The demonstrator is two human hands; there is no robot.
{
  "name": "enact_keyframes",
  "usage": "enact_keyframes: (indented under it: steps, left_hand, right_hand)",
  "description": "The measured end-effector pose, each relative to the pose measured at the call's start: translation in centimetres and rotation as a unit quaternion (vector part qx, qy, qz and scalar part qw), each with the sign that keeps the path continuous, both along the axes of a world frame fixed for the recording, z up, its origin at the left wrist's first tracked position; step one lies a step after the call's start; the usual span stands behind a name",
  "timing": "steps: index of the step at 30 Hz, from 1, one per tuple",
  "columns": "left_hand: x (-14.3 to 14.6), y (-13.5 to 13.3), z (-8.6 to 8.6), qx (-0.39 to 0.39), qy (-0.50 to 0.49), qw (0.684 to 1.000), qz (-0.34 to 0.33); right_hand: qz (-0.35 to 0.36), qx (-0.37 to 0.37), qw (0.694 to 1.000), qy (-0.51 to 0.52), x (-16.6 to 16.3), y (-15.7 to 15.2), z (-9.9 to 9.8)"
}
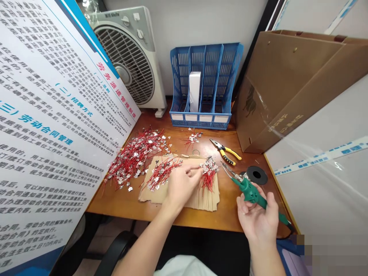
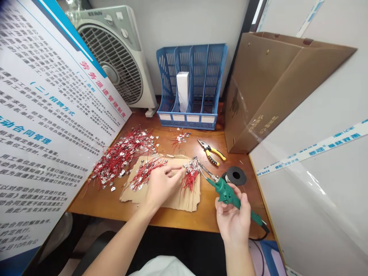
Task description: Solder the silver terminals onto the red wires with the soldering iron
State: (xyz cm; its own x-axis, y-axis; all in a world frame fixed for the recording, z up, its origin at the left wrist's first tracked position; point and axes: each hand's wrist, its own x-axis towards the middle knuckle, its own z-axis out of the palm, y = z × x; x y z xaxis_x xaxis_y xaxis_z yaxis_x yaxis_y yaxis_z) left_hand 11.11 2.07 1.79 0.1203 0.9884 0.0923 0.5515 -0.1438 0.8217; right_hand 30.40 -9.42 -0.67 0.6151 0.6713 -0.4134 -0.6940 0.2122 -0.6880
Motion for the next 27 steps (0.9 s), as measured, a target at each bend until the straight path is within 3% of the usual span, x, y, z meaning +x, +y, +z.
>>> enact_keyframes:
  steps: [4, 7, 11, 16, 23, 27]
  left_hand:
    - [-0.3, -1.5, -0.9, -0.005, 0.045, 0.996, -0.074]
    - [-2.8, -3.0, -0.8, 0.016, 0.031, 0.995, -0.097]
    - [-6.9, -3.3, -0.3, 0.03, 0.038, 0.996, -0.077]
    - [-9.5, -1.0, -0.3, 0.085, 0.129, 0.987, -0.047]
    - [-8.5, 3.6, 0.3, 0.149, 0.3, 0.927, -0.169]
    - [-8.2, 5.2, 0.5, 0.156, 0.329, 0.907, -0.213]
  right_hand:
    - [0.001, -0.013, 1.0, 0.011, 0.1, 0.2, 0.0]
    - [-0.011, -0.026, 0.999, 0.021, 0.1, 0.2, 0.1]
    - [-0.004, -0.039, 0.999, 0.02, 0.0, 0.2, 0.2]
    - [0.003, -0.042, 0.999, 0.006, -0.1, 0.2, 0.2]
    - [0.01, -0.022, 1.0, -0.016, -0.1, 0.1, 0.0]
    - [0.012, -0.012, 1.0, -0.009, -0.1, 0.1, -0.3]
